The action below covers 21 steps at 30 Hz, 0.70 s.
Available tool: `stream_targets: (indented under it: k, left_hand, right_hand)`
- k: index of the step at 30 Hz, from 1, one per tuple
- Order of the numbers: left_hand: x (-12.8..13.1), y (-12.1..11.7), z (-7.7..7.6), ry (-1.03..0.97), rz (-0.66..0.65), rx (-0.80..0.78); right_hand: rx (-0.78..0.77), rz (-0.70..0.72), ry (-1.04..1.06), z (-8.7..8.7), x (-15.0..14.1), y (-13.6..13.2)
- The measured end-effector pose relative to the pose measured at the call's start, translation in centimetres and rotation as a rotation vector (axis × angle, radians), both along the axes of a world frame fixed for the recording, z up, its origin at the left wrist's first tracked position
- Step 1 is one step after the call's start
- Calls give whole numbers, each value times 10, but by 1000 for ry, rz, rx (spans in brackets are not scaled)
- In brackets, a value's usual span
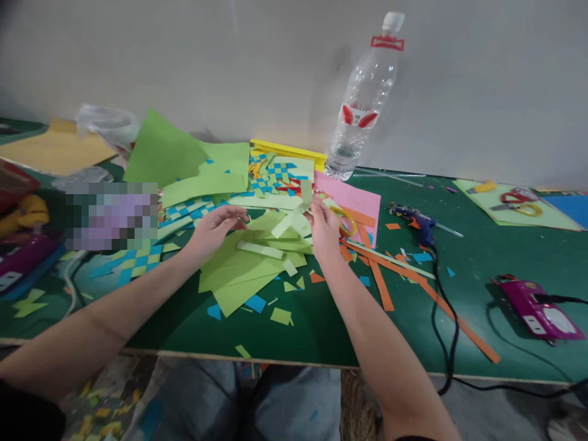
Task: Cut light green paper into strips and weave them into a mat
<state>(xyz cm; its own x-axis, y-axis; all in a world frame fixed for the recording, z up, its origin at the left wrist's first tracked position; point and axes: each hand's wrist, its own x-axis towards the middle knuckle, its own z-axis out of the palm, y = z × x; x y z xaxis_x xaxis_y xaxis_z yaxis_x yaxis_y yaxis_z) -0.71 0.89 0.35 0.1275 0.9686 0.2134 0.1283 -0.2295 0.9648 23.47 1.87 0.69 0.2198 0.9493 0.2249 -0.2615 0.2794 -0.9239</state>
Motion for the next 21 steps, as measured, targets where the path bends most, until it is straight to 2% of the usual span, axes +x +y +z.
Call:
stream_targets:
  k: [4, 10, 16, 21]
  left_hand:
    - [-1, 1, -2, 22, 6, -6]
    - [-1, -3, 0, 183, -45, 88]
    - [0, -7, 3, 342, -65, 174]
    - [0, -8, 1, 422, -71, 244]
  right_hand:
    - [28, 41, -73, 3, 1, -3]
    - [70, 55, -287, 2, 3, -5]
    - [90, 9, -351, 8, 1, -9]
    - [91, 32, -360, 7, 1, -8]
